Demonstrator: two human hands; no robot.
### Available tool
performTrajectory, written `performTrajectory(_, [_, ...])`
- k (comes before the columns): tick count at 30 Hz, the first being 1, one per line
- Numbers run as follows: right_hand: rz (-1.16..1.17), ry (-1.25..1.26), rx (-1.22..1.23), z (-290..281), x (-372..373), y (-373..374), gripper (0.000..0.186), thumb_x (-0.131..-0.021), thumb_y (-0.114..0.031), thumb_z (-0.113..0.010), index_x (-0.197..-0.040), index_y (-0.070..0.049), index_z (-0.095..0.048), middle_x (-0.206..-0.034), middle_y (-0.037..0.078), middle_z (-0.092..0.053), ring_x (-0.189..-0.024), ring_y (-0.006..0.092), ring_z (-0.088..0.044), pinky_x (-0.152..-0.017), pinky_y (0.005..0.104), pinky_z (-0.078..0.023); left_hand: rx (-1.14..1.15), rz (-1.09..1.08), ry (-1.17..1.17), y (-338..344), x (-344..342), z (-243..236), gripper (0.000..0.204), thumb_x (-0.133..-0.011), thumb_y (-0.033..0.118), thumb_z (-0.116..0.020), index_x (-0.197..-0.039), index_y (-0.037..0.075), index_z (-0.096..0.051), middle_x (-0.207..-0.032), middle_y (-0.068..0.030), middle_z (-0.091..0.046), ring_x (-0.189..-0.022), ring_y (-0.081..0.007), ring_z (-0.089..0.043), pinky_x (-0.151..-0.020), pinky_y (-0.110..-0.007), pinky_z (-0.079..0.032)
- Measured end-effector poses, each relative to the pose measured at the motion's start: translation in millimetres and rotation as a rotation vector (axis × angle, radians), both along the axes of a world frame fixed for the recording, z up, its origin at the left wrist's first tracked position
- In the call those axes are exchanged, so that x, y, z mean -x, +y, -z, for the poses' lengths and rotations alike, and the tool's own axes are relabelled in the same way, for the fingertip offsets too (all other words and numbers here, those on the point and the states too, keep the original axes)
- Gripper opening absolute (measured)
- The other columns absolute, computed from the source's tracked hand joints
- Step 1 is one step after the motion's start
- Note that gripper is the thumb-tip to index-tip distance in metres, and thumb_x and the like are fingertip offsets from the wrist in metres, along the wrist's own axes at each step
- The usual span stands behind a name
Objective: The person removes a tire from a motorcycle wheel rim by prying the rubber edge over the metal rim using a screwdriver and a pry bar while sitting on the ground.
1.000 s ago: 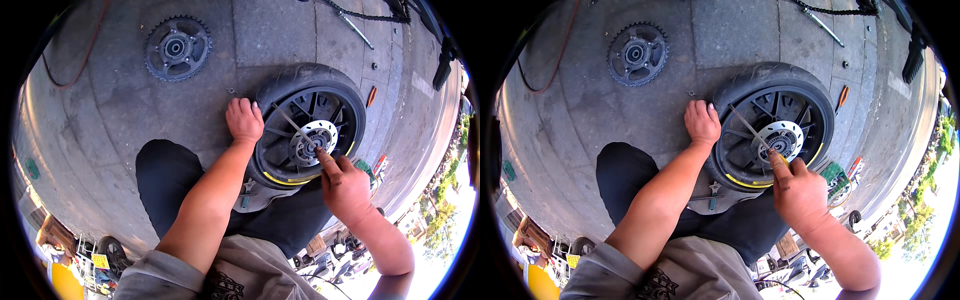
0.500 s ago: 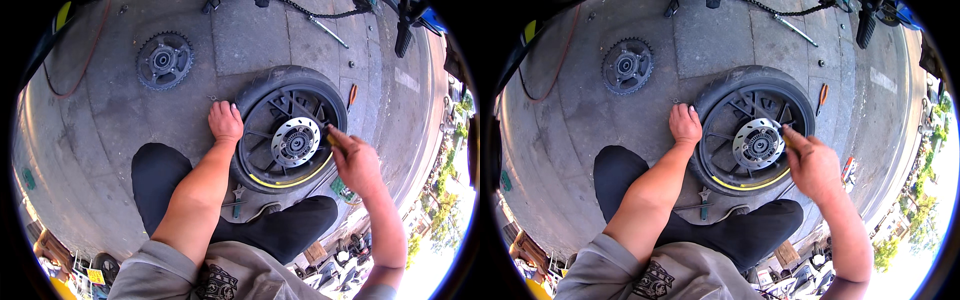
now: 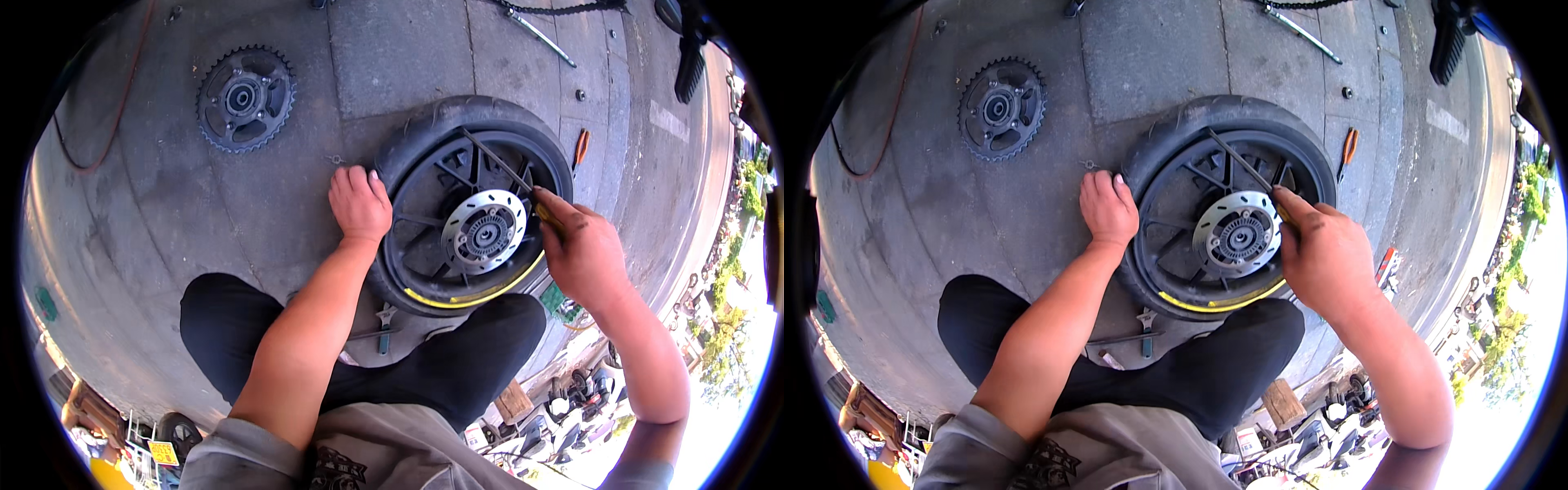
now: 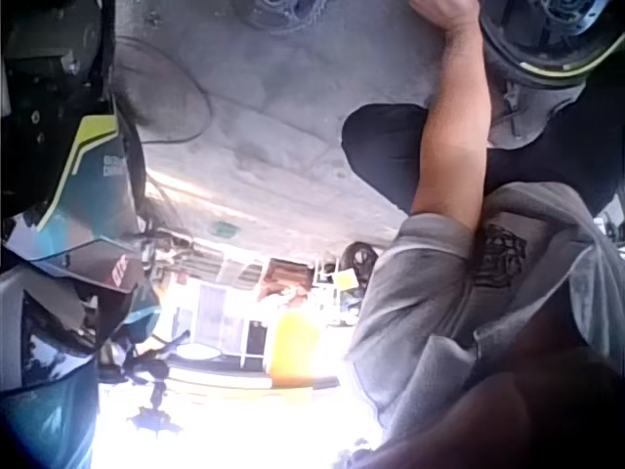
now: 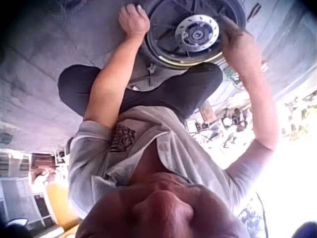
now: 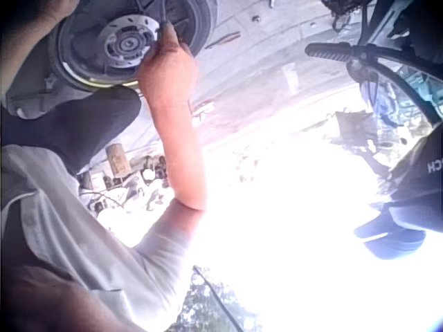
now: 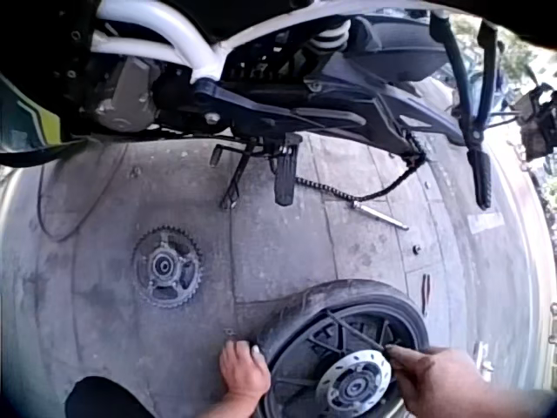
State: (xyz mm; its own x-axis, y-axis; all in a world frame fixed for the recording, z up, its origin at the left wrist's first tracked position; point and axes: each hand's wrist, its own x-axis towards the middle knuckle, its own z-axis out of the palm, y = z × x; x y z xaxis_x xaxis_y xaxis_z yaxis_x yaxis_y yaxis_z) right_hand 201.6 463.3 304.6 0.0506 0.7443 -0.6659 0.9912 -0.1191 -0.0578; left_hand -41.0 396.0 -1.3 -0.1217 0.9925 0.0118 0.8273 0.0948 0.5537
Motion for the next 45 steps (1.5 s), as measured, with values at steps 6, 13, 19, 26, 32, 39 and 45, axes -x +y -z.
performTrajectory(6, [-0.025,-0.003,-0.126,1,-16,-29,0.045,-0.097,-0.017,-0.068,-0.141,-0.015,-0.071,-0.102,0.020,-0.077,-0.093,0.0404,-0.075,-0.087,0.0499,-0.061,0.274,-0.131,-0.043,19,-21,-8,0.039,-0.109,0.036,-0.050,-0.116,-0.002,-0.057,-0.119,-0.0311,-0.063,-0.112,-0.0521,-0.062,-0.096,-0.060,-0.050])
performTrajectory(13, [-0.025,-0.043,-0.179,0,-1,-55,0.044,-0.098,-0.018,-0.068,-0.143,-0.018,-0.071,-0.094,0.016,-0.074,-0.086,0.0377,-0.075,-0.078,0.0485,-0.061,0.305,-0.155,-0.019,68,-37,-9,0.042,-0.111,0.046,-0.050,-0.109,0.010,-0.071,-0.115,-0.0154,-0.072,-0.110,-0.0407,-0.069,-0.094,-0.058,-0.053])
performTrajectory(19, [-0.033,-0.014,-0.146,-29,-26,-51,0.050,-0.098,-0.019,-0.071,-0.148,-0.022,-0.068,-0.093,0.013,-0.070,-0.083,0.0353,-0.074,-0.075,0.0475,-0.060,0.172,-0.098,0.062,61,-37,-8,0.040,-0.111,0.042,-0.050,-0.108,0.007,-0.069,-0.110,-0.0174,-0.070,-0.104,-0.0437,-0.067,-0.089,-0.057,-0.054])
performTrajectory(26, [-0.060,-0.148,-0.128,-41,-73,-3,0.046,-0.096,-0.018,-0.071,-0.142,-0.021,-0.072,-0.093,0.014,-0.072,-0.084,0.0357,-0.074,-0.077,0.0482,-0.060,0.076,-0.050,0.119,63,-37,2,0.033,-0.110,0.039,-0.054,-0.102,0.009,-0.066,-0.103,-0.0142,-0.066,-0.099,-0.0409,-0.066,-0.083,-0.057,-0.052])
performTrajectory(32, [-0.098,-0.129,-0.070,-38,-75,21,0.040,-0.095,-0.019,-0.070,-0.135,-0.016,-0.074,-0.093,0.016,-0.075,-0.086,0.0368,-0.075,-0.077,0.0491,-0.061,0.055,-0.025,0.128,58,-35,3,0.034,-0.111,0.036,-0.052,-0.101,0.007,-0.065,-0.103,-0.0174,-0.064,-0.098,-0.0429,-0.064,-0.083,-0.057,-0.051])
performTrajectory(39, [-0.073,-0.147,-0.008,-24,-80,33,0.042,-0.095,-0.018,-0.069,-0.137,-0.016,-0.072,-0.094,0.016,-0.075,-0.089,0.0371,-0.076,-0.078,0.0482,-0.062,0.010,0.066,0.093,62,-41,-3,0.036,-0.109,0.039,-0.055,-0.102,0.005,-0.062,-0.102,-0.0192,-0.063,-0.096,-0.0456,-0.063,-0.082,-0.058,-0.048])
performTrajectory(45, [-0.018,-0.090,-0.086,-6,-97,13,0.040,-0.098,-0.021,-0.067,-0.137,-0.017,-0.073,-0.100,0.016,-0.079,-0.097,0.0371,-0.076,-0.084,0.0498,-0.062,0.037,0.028,0.183,59,-44,-3,0.042,-0.106,0.047,-0.056,-0.103,0.006,-0.063,-0.105,-0.0192,-0.065,-0.100,-0.0444,-0.065,-0.082,-0.059,-0.050])
